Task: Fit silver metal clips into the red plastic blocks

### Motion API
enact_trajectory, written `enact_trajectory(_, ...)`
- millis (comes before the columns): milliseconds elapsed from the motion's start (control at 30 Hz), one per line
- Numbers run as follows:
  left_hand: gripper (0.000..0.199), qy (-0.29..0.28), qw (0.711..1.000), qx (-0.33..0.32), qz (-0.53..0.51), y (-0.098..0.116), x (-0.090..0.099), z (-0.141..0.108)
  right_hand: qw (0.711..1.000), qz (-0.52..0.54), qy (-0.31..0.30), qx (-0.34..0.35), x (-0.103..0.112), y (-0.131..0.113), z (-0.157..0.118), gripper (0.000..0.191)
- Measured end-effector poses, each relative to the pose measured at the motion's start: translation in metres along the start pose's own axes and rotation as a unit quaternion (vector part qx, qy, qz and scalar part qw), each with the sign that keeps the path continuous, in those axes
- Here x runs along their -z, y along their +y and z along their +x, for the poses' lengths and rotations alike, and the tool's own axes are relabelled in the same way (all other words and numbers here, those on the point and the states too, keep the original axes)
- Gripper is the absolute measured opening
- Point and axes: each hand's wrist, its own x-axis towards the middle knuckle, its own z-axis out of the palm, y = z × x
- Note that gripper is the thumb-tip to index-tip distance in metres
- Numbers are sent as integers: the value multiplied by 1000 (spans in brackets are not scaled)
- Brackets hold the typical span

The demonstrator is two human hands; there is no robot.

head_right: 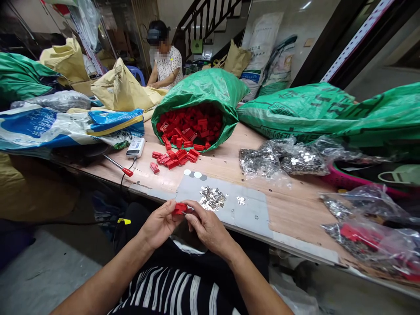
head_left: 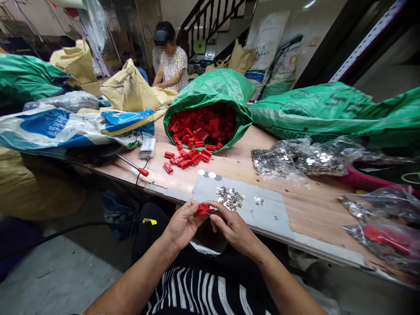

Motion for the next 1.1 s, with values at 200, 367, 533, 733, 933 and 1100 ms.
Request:
enact_trajectory(200,11,43,996,50,-58,-4,-5,-3,999,-30,24,18,2,1,-3,37)
enact_trajectory(367,17,45,995,58,-73,-5,-9,-4,997,-48,51,24,1,2,-4,34)
enact_trajectory(533,13,35,995,60,-67,-13,-2,-5,999,-18,45,21,0,11,-4,33)
enact_trajectory(733,12,48,996,63,-36,-34,20,-7,999,-38,21,3,0,19,-2,37)
enact_trajectory(933,38,110,984,100,101,-47,40,-4,994,-82,62,-26,22,23,16,32)
enact_trajectory(1100,75,147,976,117,109,-48,48,-1,987,-139,80,-19,40,35,54,26)
